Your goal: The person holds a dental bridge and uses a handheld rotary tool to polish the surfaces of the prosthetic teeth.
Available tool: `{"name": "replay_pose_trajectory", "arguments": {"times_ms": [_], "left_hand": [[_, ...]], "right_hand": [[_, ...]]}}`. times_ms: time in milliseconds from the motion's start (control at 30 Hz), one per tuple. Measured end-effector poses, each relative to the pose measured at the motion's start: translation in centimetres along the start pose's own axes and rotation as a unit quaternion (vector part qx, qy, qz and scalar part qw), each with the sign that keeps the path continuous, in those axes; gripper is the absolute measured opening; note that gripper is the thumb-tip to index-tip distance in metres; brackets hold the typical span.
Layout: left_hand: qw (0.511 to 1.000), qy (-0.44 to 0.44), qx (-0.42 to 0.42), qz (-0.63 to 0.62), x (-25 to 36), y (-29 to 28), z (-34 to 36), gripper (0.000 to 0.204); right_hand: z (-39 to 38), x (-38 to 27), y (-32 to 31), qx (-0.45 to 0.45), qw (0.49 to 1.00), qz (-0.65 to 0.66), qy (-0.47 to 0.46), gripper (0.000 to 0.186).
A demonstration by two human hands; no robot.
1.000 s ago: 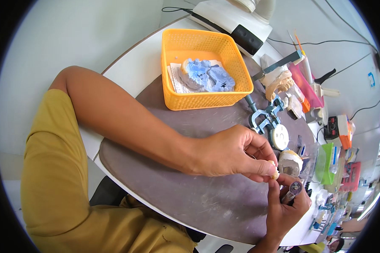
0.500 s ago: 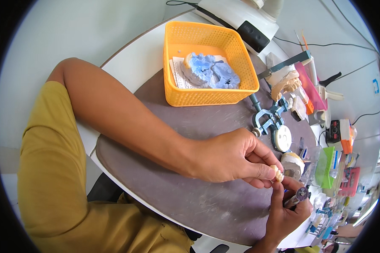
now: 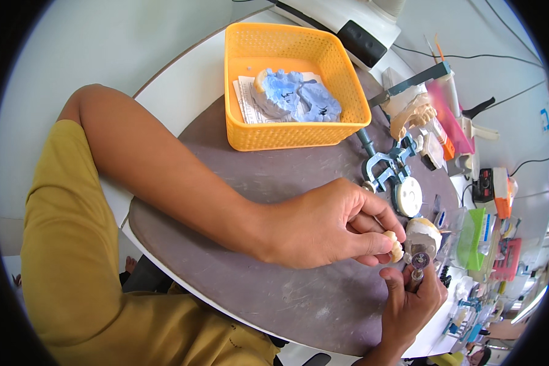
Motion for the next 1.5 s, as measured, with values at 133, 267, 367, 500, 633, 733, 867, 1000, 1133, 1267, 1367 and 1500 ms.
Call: {"name": "replay_pose_trajectory", "arguments": {"times_ms": [133, 267, 367, 500, 633, 733, 867, 1000, 1133, 1267, 1367, 1500], "left_hand": [[1.0, 0.007, 0.005, -0.02, 0.0, -0.1, 0.0, 0.021], [1.0, 0.004, 0.015, -0.017, -0.3, -0.3, 0.1, 0.019], [1.0, -0.012, 0.013, 0.005, -0.2, -0.3, 0.0, 0.02], [1.0, -0.011, 0.006, -0.014, -0.3, -0.2, 0.0, 0.02], [1.0, -0.015, 0.004, -0.026, -0.5, -0.1, 0.0, 0.02], [0.999, -0.017, 0.004, -0.031, -0.5, -0.1, 0.0, 0.02], [0.999, -0.031, 0.006, -0.014, -0.4, 0.0, -0.1, 0.02], [0.999, -0.027, 0.014, -0.013, -0.6, -0.2, -0.1, 0.019], [0.999, -0.032, 0.015, -0.003, -0.6, -0.2, -0.1, 0.019], [1.0, -0.022, 0.008, -0.011, -0.6, -0.2, 0.0, 0.019], [1.0, -0.027, 0.009, -0.012, -0.8, -0.2, 0.1, 0.019], [1.0, -0.024, 0.008, -0.009, -0.8, -0.2, 0.0, 0.019]], "right_hand": [[0.0, 0.0, 0.4, -0.015, 1.0, -0.004, 0.0, 0.05], [0.1, -0.2, 0.6, -0.014, 1.0, 0.008, 0.002, 0.051], [0.1, -0.4, 0.8, -0.044, 0.999, -0.019, -0.004, 0.052], [0.1, -0.3, 1.0, -0.04, 0.999, -0.03, -0.014, 0.053], [0.1, -0.4, 1.1, -0.04, 0.998, -0.036, -0.013, 0.055], [0.1, -0.3, 1.2, -0.046, 0.999, -0.026, -0.011, 0.057], [0.0, -0.3, 1.1, -0.047, 0.998, -0.036, -0.017, 0.057], [0.0, -0.3, 1.2, -0.06, 0.998, -0.031, -0.004, 0.056], [0.0, -0.2, 1.3, -0.062, 0.998, -0.032, -0.007, 0.055], [-0.1, -0.3, 1.4, -0.062, 0.997, -0.037, -0.019, 0.054], [-0.1, -0.4, 1.4, -0.063, 0.997, -0.047, -0.017, 0.054], [-0.1, -0.3, 1.5, -0.068, 0.997, -0.039, -0.013, 0.055]]}}
Point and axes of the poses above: each hand's wrist, its own z-axis towards the middle knuckle, its own y-axis out of the palm, x = y × z, the point moved 10 cm from there along z, towards the middle knuckle, and after that the axes turned 2 degrees about z, right-handed, at the moved point
